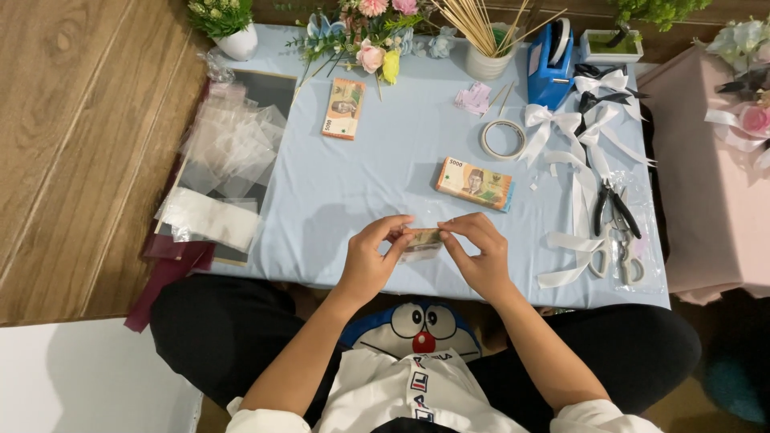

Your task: The person sits cross-legged at a table and repeatedly places stacks of banknotes into small clear plastic bags. They fold the top of each bag to seal it and set the wrapped money aside on the table. The person handles the banknotes and bags by hand without using any tools.

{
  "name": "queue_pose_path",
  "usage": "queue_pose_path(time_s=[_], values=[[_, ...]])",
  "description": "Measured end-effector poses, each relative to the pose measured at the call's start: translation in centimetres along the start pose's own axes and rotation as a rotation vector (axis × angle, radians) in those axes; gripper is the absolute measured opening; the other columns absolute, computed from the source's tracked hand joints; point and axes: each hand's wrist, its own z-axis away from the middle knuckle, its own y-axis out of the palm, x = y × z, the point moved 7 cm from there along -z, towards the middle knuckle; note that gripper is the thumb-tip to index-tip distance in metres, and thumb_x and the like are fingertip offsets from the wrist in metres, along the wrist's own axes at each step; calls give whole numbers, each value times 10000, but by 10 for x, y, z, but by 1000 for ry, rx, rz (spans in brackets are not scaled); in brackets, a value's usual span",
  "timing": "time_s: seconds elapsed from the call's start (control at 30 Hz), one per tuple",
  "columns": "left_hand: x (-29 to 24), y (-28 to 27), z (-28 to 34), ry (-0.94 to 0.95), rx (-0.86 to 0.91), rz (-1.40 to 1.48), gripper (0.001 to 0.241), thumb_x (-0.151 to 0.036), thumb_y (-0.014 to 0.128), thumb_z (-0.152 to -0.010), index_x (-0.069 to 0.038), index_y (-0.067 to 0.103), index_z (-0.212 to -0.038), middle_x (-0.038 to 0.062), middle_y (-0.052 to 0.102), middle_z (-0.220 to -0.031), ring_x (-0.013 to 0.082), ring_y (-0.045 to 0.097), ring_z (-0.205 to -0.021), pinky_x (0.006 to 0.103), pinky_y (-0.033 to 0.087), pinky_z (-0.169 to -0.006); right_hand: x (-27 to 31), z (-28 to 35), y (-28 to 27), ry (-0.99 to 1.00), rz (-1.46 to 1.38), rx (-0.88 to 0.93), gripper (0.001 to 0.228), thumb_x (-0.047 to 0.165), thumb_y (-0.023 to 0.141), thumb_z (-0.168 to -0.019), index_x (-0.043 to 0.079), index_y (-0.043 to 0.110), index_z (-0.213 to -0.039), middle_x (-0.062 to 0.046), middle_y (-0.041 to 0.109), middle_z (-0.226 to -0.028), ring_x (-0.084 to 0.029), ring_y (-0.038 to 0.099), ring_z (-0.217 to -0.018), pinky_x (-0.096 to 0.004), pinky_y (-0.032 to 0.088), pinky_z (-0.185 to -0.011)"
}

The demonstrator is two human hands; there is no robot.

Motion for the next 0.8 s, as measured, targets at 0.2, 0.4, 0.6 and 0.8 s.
queue_pose_path(time_s=[0.2,0.4,0.6,0.8], values=[[-9,-4,2,99,-29,-70,226,8,769,-861,-83,742,-1066,46,756,-856,172,717,-749,264,619,-672,8,-2,2,-53,30,-26,157,1,847,-819,67,818,-958,-44,729,-775,-233,670,-734,-348,566,-708],[-3,-8,3,131,-53,-132,177,-30,786,-872,-70,762,-1042,30,756,-822,158,714,-713,255,623,-640,7,-1,2,-117,87,-28,180,-20,862,-784,53,826,-944,-56,730,-754,-227,665,-707,-337,565,-673],[-1,-9,14,212,-41,-345,120,-52,759,-894,-96,765,-1006,6,756,-786,148,726,-727,230,615,-638,12,3,8,-129,144,-3,162,-23,861,-775,26,816,-922,-68,703,-694,-236,650,-668,-340,565,-637],[-1,-13,14,213,-33,-403,61,-93,764,-899,-97,761,-960,16,755,-756,156,733,-713,242,609,-625,16,7,13,-145,204,-13,149,-1,866,-774,47,824,-908,-54,716,-683,-222,651,-655,-326,554,-616]])
